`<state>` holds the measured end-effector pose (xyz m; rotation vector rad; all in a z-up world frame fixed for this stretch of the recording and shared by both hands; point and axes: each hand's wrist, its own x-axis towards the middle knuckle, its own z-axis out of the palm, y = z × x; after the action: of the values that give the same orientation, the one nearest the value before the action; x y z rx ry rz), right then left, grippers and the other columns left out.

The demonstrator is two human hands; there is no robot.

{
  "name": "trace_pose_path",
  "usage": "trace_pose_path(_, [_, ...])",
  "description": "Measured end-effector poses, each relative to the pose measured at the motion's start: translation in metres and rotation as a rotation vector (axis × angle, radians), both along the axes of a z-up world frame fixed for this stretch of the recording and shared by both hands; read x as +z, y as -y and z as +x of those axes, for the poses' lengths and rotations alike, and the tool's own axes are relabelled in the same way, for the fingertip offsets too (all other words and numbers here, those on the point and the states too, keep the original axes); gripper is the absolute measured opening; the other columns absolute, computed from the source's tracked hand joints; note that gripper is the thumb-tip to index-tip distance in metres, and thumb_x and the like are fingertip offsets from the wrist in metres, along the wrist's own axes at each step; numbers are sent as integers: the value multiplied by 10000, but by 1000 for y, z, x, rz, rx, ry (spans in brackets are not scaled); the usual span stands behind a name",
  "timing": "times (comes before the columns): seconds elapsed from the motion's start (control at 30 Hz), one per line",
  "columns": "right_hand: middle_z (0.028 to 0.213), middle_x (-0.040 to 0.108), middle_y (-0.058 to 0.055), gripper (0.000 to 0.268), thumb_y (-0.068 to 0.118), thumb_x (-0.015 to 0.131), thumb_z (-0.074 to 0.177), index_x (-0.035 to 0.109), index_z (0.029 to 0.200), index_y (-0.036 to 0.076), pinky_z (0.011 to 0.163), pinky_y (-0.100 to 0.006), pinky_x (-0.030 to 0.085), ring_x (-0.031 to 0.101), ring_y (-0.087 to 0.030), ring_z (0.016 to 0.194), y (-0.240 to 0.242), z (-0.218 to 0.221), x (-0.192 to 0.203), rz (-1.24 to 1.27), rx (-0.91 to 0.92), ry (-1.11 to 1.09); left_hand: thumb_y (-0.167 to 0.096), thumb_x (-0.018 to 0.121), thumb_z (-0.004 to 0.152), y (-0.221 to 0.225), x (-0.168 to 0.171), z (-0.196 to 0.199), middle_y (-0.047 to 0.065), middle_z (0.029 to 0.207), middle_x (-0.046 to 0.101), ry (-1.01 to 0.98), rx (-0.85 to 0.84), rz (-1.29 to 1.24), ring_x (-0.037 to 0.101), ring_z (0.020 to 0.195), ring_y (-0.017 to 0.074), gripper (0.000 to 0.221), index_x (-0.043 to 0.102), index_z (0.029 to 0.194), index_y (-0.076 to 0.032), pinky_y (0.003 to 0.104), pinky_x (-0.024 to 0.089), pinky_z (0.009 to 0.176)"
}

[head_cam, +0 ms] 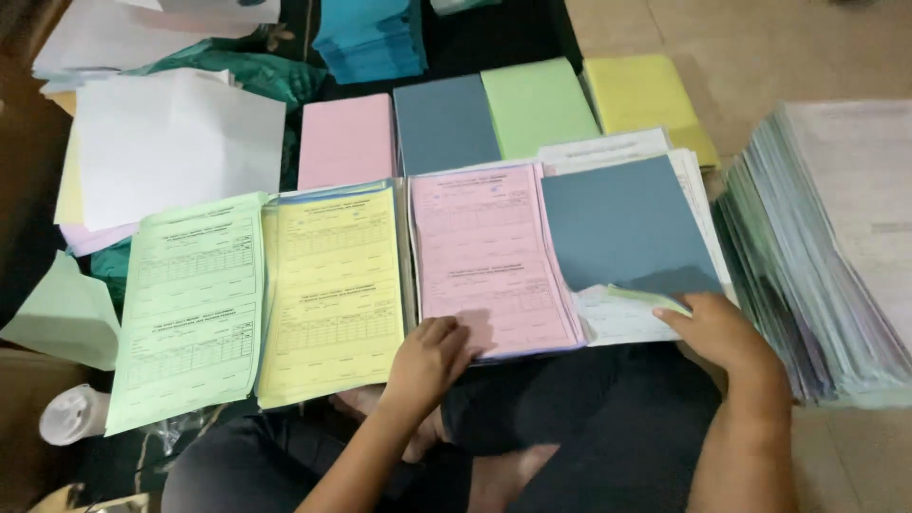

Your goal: The person sorts various colored printed documents by flipping through stacks of papers by hand, then picking up and placing individual papers onto new stacks on the floor.

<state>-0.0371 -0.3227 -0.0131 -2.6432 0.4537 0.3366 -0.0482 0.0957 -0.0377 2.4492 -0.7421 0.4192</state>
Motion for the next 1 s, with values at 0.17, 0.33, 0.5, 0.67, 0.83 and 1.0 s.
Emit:
trace_pose_path(0.17, [1070, 758, -220, 481, 325, 686, 929, 698, 1244, -38, 808, -424, 541, 707, -366, 892, -4, -16, -18, 0, -109, 123, -276, 701, 921, -16, -10, 8, 137, 1125, 655, -12, -58, -56, 631, 981, 311, 260, 726, 1019, -36, 399, 531, 848])
trace_pose_path(0.33, [966, 756, -271, 526, 400, 683, 949, 720, 1131, -92, 768, -460, 547, 710, -422, 815, 4, -21, -22, -134, -190, 118, -240, 683, 916, -37, -12, 10, 133, 1098, 707, -89, -179, -123, 648, 989, 314, 228, 740, 951, -22, 395, 530, 883])
trace_pose_path(0.5, [970, 719, -311, 459, 262, 677, 1006, 680, 1154, -173, 725, -464, 532, 691, -413, 824, 18, -3, 6, -95, -200, 240, -214, 749, 826, -51, -17, 20, 105, 998, 717, -241, -303, -216, 649, 999, 319, 216, 738, 921, -21, 409, 524, 879])
trace_pose_path(0.67, [744, 639, -310, 417, 205, 724, 1120, 672, 927, -161, 586, -485, 481, 573, -441, 574, -45, 12, 74, -464, 60, 667, -220, 714, 838, -51, -20, 21, 105, 877, 724, -259, -275, -209, 645, 910, 312, 169, 756, 827, -57, 411, 524, 821])
trace_pose_path(0.83, [938, 756, -213, 421, -63, 642, 923, 796, 1289, 74, 618, -468, 517, 662, -395, 666, -189, 4, 108, -616, 400, 873, -103, 557, 894, -37, -8, 11, 187, 896, 727, -196, -196, -8, 694, 808, 358, 251, 770, 1022, -73, 446, 553, 757])
trace_pose_path(1.0, [1129, 781, -82, 494, 59, 528, 903, 724, 1270, 325, 850, -488, 616, 754, -332, 988, -230, 11, 46, -553, 460, 342, -50, 737, 788, -30, 2, 9, 72, 647, 726, 49, -179, 155, 725, 639, 270, 88, 763, 737, -117, 376, 591, 590])
